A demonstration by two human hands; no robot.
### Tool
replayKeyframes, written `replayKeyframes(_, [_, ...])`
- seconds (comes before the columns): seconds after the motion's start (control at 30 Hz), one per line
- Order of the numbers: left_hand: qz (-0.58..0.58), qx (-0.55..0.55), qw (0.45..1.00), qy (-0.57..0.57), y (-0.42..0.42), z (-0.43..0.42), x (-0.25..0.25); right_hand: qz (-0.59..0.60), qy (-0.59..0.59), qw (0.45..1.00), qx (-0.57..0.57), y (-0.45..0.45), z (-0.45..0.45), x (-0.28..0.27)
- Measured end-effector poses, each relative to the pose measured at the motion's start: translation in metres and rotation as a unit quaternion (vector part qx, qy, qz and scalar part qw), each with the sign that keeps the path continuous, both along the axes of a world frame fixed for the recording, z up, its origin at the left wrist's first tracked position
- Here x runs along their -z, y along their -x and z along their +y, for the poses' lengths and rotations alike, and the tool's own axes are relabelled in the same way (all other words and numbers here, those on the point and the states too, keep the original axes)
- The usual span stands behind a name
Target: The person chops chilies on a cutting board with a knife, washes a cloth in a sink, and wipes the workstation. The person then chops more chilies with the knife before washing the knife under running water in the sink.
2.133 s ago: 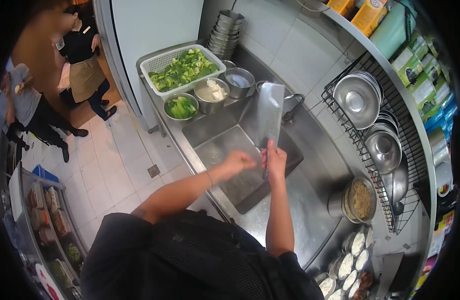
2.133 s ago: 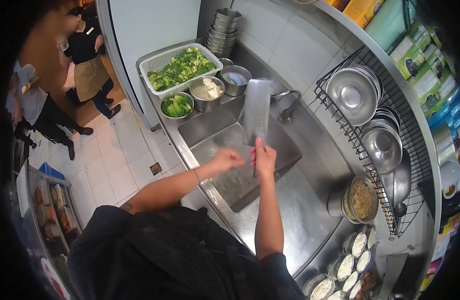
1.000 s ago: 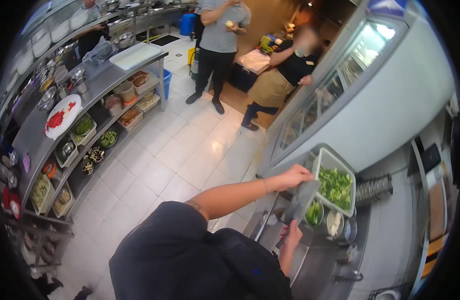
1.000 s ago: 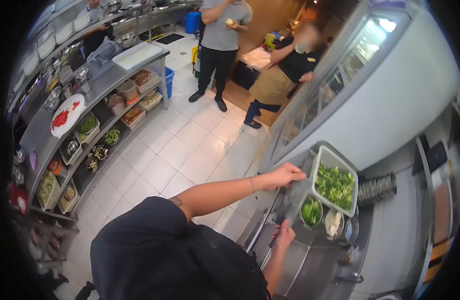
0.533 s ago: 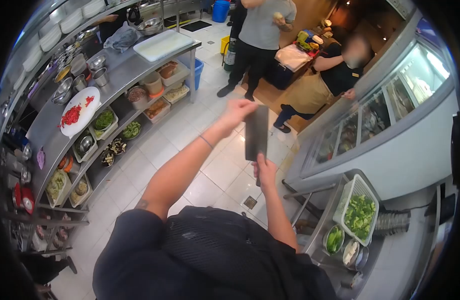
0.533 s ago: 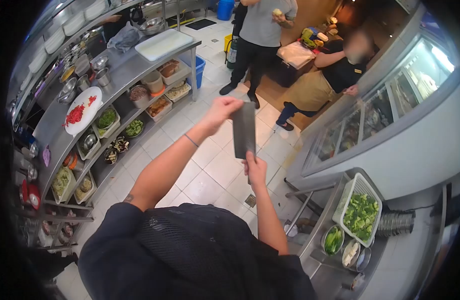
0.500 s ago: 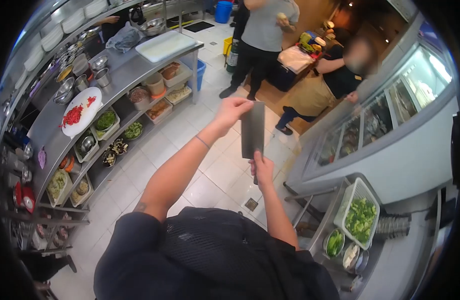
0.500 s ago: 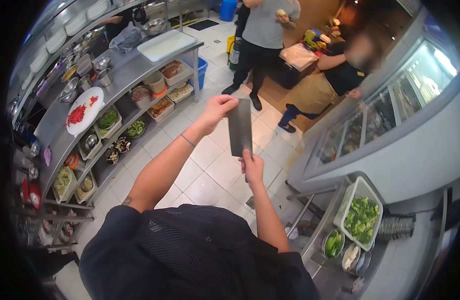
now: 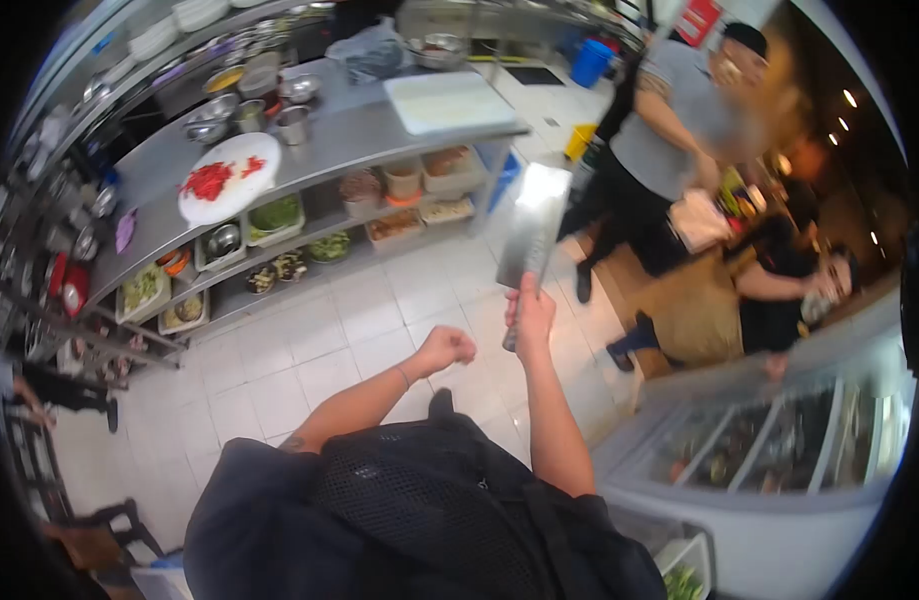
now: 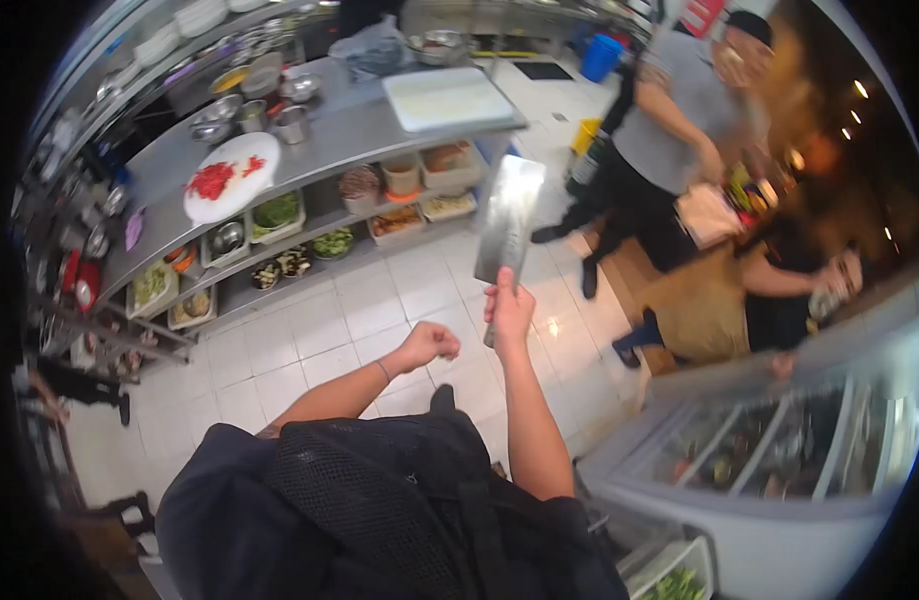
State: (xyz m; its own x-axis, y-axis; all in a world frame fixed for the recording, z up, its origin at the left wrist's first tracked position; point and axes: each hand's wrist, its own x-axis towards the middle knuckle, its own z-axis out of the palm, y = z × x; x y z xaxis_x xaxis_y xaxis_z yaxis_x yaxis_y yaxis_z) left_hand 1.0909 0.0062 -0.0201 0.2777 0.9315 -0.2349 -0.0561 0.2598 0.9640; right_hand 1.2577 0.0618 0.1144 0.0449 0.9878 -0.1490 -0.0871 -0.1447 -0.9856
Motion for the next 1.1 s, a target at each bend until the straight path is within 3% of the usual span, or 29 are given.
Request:
replayKeyframes(0.07, [-0.022, -0.15, 0.985, 0.086, 0.044, 0.006, 0.039, 0.02, 0.006, 1.0, -0.013, 0.011, 0.041, 0.001])
replayKeyframes(0.2, [0.166, -0.375, 0.9, 0.147, 0.189, -0.019, 0.122, 0.036, 0.034, 0.996, -0.079, 0.043, 0.099, 0.022])
replayKeyframes(0.27, [0.195, -0.446, 0.852, 0.193, 0.238, -0.061, 0.125, 0.044, 0.045, 0.991, -0.119, 0.067, 0.117, 0.027])
replayKeyframes(0.3, [0.189, -0.474, 0.831, 0.221, 0.247, -0.082, 0.103, 0.06, 0.054, 0.987, -0.142, 0.08, 0.127, 0.029])
replayKeyframes(0.37, [0.188, -0.487, 0.81, 0.268, 0.269, -0.13, 0.116, 0.062, 0.086, 0.982, -0.155, 0.103, 0.144, 0.038])
replayKeyframes(0.4, [0.432, -0.35, 0.826, 0.094, 0.308, -0.188, 0.239, 0.059, 0.107, 0.979, -0.165, 0.113, 0.152, 0.044])
replayKeyframes(0.43, [0.456, -0.208, 0.768, 0.4, 0.308, -0.214, 0.231, 0.045, 0.112, 0.978, -0.173, 0.122, 0.161, 0.056])
replayKeyframes(0.5, [0.512, 0.012, 0.794, 0.327, 0.255, -0.274, 0.2, 0.014, 0.124, 0.972, -0.199, 0.135, 0.186, 0.08])
replayKeyframes(0.53, [0.628, -0.217, 0.747, 0.021, 0.244, -0.345, 0.174, -0.001, 0.133, 0.969, -0.207, 0.139, 0.197, 0.092])
replayKeyframes(0.57, [0.393, -0.204, 0.837, 0.322, 0.221, -0.33, 0.198, -0.009, 0.134, 0.969, -0.209, 0.141, 0.205, 0.102])
replayKeyframes(0.6, [0.338, -0.195, 0.841, 0.374, 0.228, -0.312, 0.197, -0.016, 0.133, 0.969, -0.206, 0.149, 0.217, 0.107])
replayKeyframes(0.77, [0.302, -0.175, 0.844, 0.408, 0.298, -0.178, 0.203, -0.024, 0.133, 0.97, -0.204, 0.201, 0.255, 0.108])
replayKeyframes(0.83, [0.369, -0.136, 0.841, 0.372, 0.325, -0.117, 0.218, -0.028, 0.145, 0.965, -0.215, 0.219, 0.268, 0.098])
replayKeyframes(0.9, [0.536, -0.066, 0.794, 0.28, 0.367, -0.053, 0.236, -0.004, 0.142, 0.96, -0.243, 0.247, 0.282, 0.08])
replayKeyframes(0.93, [0.601, -0.104, 0.751, 0.253, 0.388, -0.025, 0.24, -0.005, 0.134, 0.96, -0.245, 0.258, 0.291, 0.082])
replayKeyframes(0.97, [0.59, -0.214, 0.724, 0.286, 0.41, -0.003, 0.243, -0.013, 0.139, 0.955, -0.263, 0.266, 0.301, 0.087])
replayKeyframes(1.0, [0.434, -0.498, 0.701, 0.269, 0.408, 0.011, 0.202, 0.018, 0.136, 0.961, -0.242, 0.274, 0.313, 0.094])
replayKeyframes(1.03, [0.386, -0.562, 0.694, 0.233, 0.423, 0.013, 0.196, 0.045, 0.137, 0.962, -0.233, 0.282, 0.318, 0.1])
replayKeyframes(1.07, [0.447, -0.615, 0.622, 0.185, 0.426, 0.018, 0.185, 0.029, 0.146, 0.948, -0.28, 0.291, 0.326, 0.101])
replayKeyframes(1.1, [0.397, -0.591, 0.649, 0.268, 0.437, 0.017, 0.161, 0.036, 0.142, 0.961, -0.236, 0.297, 0.334, 0.101])
